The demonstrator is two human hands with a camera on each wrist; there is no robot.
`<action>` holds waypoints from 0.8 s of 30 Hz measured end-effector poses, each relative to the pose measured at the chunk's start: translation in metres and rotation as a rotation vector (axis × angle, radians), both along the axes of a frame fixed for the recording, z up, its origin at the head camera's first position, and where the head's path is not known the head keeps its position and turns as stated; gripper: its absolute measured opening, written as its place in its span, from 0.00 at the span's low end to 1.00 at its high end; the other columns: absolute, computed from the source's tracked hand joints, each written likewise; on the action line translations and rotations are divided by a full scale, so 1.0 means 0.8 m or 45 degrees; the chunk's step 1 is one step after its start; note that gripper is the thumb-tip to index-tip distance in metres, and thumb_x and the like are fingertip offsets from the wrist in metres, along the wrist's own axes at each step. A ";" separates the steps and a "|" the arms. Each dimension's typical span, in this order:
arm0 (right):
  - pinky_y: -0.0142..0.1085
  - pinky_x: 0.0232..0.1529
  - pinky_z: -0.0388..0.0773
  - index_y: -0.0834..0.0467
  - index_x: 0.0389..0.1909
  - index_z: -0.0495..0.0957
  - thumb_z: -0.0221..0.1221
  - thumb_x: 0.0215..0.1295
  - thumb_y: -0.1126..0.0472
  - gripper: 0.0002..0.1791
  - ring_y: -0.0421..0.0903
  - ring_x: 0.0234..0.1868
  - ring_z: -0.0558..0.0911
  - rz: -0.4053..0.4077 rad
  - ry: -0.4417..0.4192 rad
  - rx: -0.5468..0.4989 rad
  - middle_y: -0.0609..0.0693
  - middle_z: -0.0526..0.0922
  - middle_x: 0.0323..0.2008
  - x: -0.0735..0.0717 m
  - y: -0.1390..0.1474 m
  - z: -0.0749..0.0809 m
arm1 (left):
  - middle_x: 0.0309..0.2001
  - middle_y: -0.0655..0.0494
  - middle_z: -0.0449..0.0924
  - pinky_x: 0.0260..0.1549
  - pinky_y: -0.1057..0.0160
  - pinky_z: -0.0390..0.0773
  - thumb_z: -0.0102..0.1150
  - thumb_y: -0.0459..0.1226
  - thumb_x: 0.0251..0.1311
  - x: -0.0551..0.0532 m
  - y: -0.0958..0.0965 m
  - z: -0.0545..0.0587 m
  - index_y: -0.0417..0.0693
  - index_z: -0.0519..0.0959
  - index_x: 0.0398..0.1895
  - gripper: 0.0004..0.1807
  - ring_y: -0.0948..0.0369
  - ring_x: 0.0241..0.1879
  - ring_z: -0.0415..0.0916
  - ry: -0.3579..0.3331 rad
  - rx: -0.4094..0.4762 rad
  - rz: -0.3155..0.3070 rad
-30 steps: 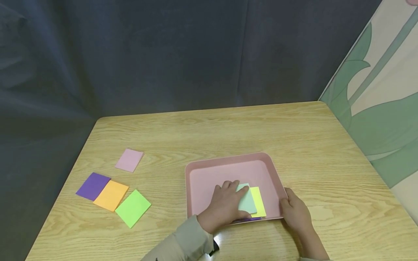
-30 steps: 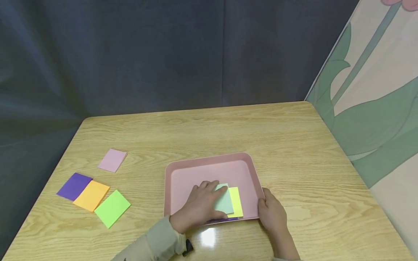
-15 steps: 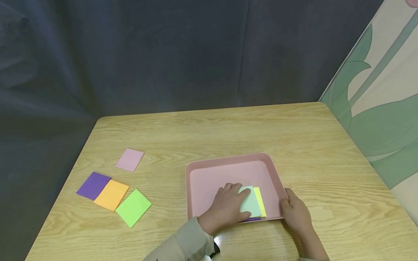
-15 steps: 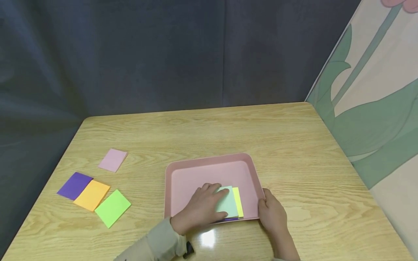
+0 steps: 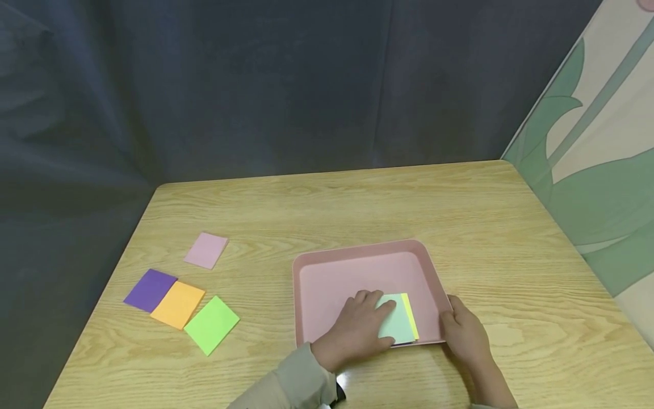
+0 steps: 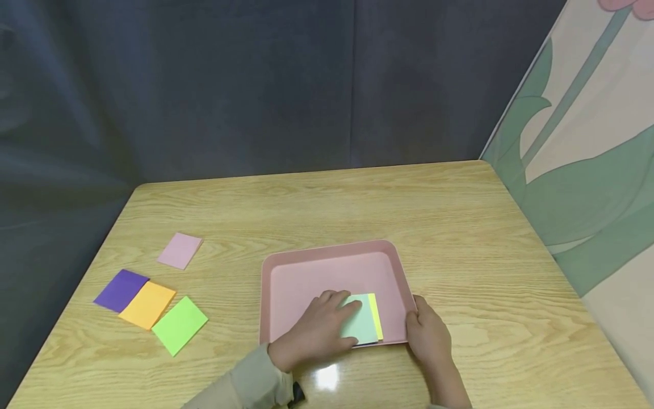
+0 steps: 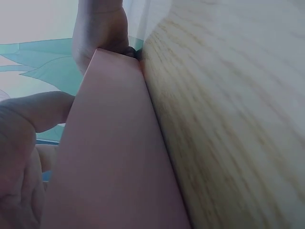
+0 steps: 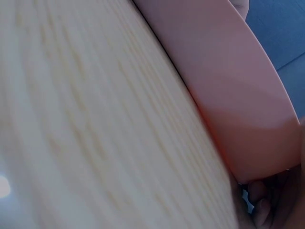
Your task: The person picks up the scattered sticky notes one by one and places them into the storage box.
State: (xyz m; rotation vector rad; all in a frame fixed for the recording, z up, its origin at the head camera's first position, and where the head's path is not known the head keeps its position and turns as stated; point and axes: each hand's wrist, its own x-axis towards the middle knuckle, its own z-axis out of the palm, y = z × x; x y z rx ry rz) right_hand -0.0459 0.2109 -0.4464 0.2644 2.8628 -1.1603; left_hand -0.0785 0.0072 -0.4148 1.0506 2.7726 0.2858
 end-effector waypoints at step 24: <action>0.52 0.37 0.67 0.69 0.53 0.62 0.34 0.62 0.64 0.20 0.64 0.43 0.72 -0.010 -0.037 0.007 0.71 0.71 0.45 -0.002 0.000 0.002 | 0.58 0.44 0.59 0.48 0.48 0.60 0.52 0.46 0.52 -0.009 -0.087 0.025 0.47 0.67 0.54 0.26 0.47 0.55 0.56 0.077 0.239 0.279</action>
